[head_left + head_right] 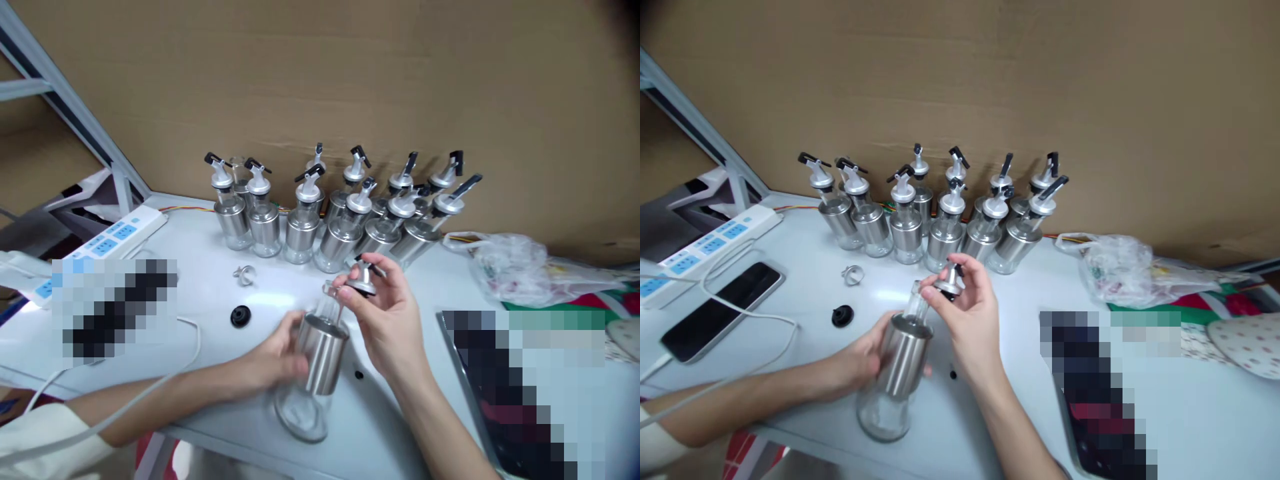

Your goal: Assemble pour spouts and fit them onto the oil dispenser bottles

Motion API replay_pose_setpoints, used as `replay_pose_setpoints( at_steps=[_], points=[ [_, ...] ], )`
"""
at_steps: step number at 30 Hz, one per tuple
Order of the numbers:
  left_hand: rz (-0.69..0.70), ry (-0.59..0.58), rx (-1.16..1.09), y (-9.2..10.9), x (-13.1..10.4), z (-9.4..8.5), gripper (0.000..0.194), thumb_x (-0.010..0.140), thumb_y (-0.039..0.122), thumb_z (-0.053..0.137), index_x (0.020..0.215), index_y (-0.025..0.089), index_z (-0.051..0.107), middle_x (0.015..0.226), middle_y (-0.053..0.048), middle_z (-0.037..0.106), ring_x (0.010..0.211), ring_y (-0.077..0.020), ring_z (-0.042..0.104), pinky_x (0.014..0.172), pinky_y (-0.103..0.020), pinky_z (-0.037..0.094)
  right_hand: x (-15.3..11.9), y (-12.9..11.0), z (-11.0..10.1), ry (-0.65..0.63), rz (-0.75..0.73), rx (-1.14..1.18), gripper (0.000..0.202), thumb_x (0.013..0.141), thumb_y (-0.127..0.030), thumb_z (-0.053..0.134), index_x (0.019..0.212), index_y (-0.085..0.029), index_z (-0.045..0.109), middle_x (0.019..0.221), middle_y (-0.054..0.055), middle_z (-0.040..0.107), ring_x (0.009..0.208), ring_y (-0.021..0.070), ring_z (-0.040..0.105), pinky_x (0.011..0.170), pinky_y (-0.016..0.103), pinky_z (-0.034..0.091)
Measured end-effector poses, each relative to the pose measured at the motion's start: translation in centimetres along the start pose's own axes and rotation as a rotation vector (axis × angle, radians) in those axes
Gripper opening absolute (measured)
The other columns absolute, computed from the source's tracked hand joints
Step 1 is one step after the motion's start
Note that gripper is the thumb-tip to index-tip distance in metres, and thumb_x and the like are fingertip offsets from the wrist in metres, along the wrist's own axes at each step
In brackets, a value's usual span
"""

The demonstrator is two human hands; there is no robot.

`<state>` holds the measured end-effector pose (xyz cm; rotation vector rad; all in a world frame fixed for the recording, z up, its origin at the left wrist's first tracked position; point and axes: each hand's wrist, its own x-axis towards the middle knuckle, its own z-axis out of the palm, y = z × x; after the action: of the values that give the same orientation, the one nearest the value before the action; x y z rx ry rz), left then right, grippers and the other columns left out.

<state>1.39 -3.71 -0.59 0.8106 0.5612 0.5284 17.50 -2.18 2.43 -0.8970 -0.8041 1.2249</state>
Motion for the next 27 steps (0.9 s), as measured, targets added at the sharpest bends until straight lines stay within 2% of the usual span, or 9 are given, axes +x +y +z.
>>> replay_pose_setpoints(
  at_steps=[2,4,7,10,16,24,27],
  points=[
    [-0.074,-0.051,0.060,-0.5,-0.8,-0.3,0.090,0.054,0.052,0.083,0.123,0.022,0.034,0.112,-0.009,0.056,0.105,-0.0244,0.055,0.085,-0.035,0.039,0.1,0.1,0.0,0.034,-0.019,-0.013,0.044,0.063,-0.011,0.077,0.098,-0.029,0.057,0.080,-0.006,0.054,0.074,0.0126,0.063,0.078,0.033,0.056],
    [-0.124,-0.073,0.126,-0.7,-1.3,-0.6,0.081,0.058,0.046,0.082,0.121,0.020,0.039,0.105,-0.008,0.058,0.099,-0.0222,0.056,0.083,-0.034,0.040,0.0,0.3,0.1,0.050,-0.033,-0.043,0.043,0.064,-0.012,0.077,0.098,-0.029,0.058,0.080,-0.006,0.054,0.074,0.0133,0.063,0.076,0.032,0.056],
    [-0.155,-0.106,0.154,-0.6,-1.4,-1.1,0.068,0.063,0.047,0.079,0.115,0.019,0.044,0.099,-0.006,0.059,0.092,-0.0198,0.057,0.079,-0.032,0.041,-0.1,0.6,0.3,0.011,-0.015,-0.029,0.036,0.072,-0.020,0.071,0.105,-0.029,0.058,0.088,-0.002,0.057,0.085,0.0166,0.066,0.074,0.031,0.057],
    [-0.168,-0.122,0.137,-0.3,-1.4,-1.5,0.068,0.061,0.049,0.079,0.111,0.018,0.045,0.099,-0.006,0.059,0.090,-0.0187,0.057,0.078,-0.031,0.041,-0.1,0.6,0.2,-0.008,0.035,0.002,0.035,0.079,-0.026,0.064,0.113,-0.029,0.057,0.100,0.001,0.058,0.102,0.0211,0.064,0.076,0.033,0.057],
    [-0.219,-0.140,0.106,0.1,-1.4,-1.3,0.067,0.060,0.048,0.080,0.108,0.018,0.045,0.098,-0.005,0.057,0.091,-0.0184,0.055,0.080,-0.031,0.040,0.1,0.4,0.0,0.081,-0.057,-0.060,0.030,0.080,-0.027,0.066,0.107,-0.031,0.053,0.102,0.000,0.063,0.101,0.0208,0.066,0.087,0.038,0.053],
    [-0.154,-0.166,0.182,0.3,-1.5,-0.9,0.064,0.061,0.051,0.078,0.106,0.020,0.045,0.096,-0.003,0.055,0.088,-0.0173,0.052,0.073,-0.028,0.039,-0.4,0.6,0.2,0.001,-0.089,-0.144,0.021,0.082,-0.026,0.064,0.100,-0.030,0.054,0.103,0.002,0.071,0.103,0.0192,0.064,0.087,0.037,0.050],
    [-0.126,-0.146,0.244,0.2,-1.6,-0.8,0.071,0.062,0.055,0.076,0.115,0.020,0.044,0.095,-0.003,0.055,0.084,-0.0167,0.053,0.071,-0.028,0.038,-0.5,0.6,0.2,-0.012,-0.099,-0.150,0.022,0.083,-0.024,0.063,0.102,-0.030,0.053,0.104,0.002,0.071,0.104,0.0193,0.064,0.085,0.037,0.050]
  ],
)
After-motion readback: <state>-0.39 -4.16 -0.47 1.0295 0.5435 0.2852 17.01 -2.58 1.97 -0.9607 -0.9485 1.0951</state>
